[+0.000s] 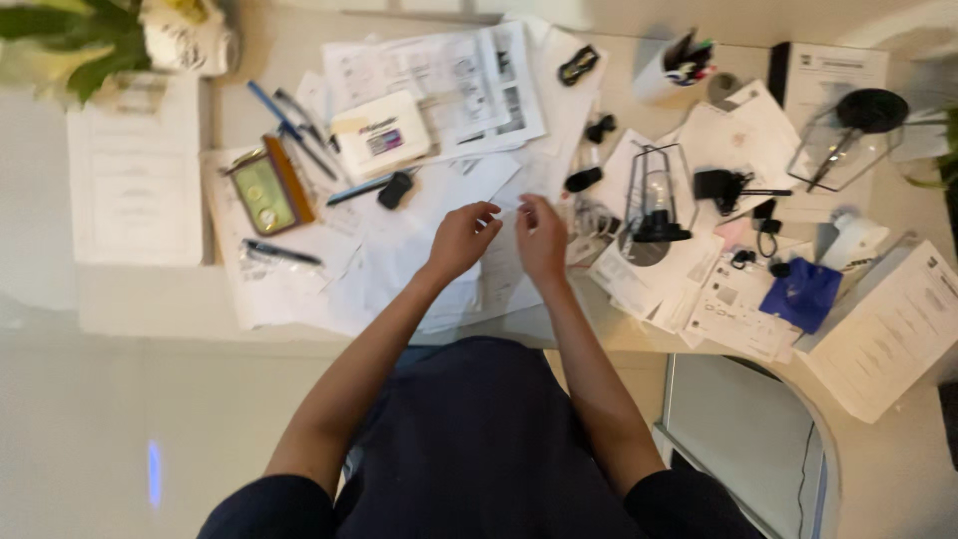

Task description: The person picks up several pens and markers from a cluttered desk one at a time and places them into a small cup.

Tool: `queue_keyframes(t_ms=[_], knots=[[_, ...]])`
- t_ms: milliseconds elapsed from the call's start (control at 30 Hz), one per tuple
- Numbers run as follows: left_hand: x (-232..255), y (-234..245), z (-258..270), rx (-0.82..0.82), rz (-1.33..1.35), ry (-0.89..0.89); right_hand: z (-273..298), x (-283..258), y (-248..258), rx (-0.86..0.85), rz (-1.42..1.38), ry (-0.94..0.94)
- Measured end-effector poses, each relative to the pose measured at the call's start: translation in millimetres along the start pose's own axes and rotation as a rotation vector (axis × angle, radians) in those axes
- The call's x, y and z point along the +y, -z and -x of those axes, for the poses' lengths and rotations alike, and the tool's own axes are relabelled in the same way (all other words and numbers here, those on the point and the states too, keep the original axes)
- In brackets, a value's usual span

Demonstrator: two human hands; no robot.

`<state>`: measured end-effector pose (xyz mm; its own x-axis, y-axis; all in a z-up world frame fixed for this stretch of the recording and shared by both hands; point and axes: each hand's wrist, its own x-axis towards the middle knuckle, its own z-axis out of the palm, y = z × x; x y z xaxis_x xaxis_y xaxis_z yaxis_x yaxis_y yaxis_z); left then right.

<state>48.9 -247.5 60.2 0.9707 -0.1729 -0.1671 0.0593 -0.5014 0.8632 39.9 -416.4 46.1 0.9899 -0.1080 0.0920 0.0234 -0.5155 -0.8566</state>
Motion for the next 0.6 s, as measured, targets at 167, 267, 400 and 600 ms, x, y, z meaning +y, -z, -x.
queue_keyframes(t_ms=[167, 267, 400, 600], knots=[[-53, 55, 43, 0.111, 0.007, 0.039, 48, -47, -75, -0.210, -0.071, 0.018], [-83, 89, 67, 0.180, -0.035, 0.041, 61, -71, -111, -0.307, -0.068, 0.070], [-122, 132, 97, 0.288, -0.061, 0.094, 72, -95, -158, -0.411, -0.052, 0.105], [-176, 189, 132, 0.423, -0.075, 0.142, 83, -119, -237, -0.478, 0.106, 0.361]])
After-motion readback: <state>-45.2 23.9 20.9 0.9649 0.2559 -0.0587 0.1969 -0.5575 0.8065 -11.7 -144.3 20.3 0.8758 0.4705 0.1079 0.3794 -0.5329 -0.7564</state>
